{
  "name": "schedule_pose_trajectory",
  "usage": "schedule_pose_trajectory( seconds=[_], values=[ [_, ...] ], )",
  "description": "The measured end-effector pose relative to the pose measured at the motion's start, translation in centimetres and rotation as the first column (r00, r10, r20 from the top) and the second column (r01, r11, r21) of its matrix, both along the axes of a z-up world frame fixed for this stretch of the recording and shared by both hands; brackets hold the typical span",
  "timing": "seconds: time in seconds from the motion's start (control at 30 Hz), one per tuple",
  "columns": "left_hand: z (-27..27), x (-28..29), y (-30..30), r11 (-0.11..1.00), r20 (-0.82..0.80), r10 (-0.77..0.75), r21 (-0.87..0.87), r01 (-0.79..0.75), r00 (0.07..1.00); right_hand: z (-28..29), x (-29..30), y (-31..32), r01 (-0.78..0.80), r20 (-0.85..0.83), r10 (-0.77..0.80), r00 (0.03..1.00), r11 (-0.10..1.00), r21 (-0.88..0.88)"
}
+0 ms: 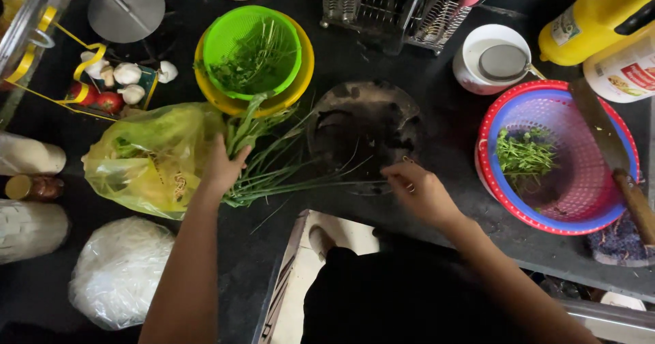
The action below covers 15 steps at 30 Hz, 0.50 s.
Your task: Cleaning and trimming coriander and green onions at a kitchen counter.
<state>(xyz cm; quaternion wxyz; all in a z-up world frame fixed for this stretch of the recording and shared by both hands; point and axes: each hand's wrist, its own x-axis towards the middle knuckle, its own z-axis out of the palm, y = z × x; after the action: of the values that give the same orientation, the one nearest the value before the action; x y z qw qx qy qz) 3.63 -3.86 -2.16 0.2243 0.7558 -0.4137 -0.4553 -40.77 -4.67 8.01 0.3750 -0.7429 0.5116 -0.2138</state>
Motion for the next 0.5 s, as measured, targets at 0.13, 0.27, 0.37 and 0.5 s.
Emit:
schedule_pose_trajectory(
  seconds=[0.13, 0.27, 0.37, 0.5],
  values=[
    [1.0, -0.1, 0.4, 0.993, 0.168, -0.067, -0.080, 0.081, 0.984, -0.3, 0.3, 0.5, -0.044, 0.016, 0.043, 0.999, 0.999, 0.005],
    [-1.5, 0.7, 1.1, 0.968, 0.312, -0.069, -0.210, 0.140, 0.948, -1.5, 0.1, 0.9, -0.036, 0.013, 0.035, 0.999, 0.999, 0.020],
    [-2.3, 0.8, 1.1, 0.965, 0.327, -0.078, -0.213, 0.154, 0.942, -1.4, 0.5, 1.0, -0.045, 0.004, 0.045, 0.999, 0.999, 0.001],
    [-0.7, 0.9, 1.2, 0.971, 0.217, -0.093, -0.196, 0.137, 0.972, -1.0, 0.9, 1.4, -0.035, 0.009, 0.035, 0.999, 0.999, 0.015]
  ],
)
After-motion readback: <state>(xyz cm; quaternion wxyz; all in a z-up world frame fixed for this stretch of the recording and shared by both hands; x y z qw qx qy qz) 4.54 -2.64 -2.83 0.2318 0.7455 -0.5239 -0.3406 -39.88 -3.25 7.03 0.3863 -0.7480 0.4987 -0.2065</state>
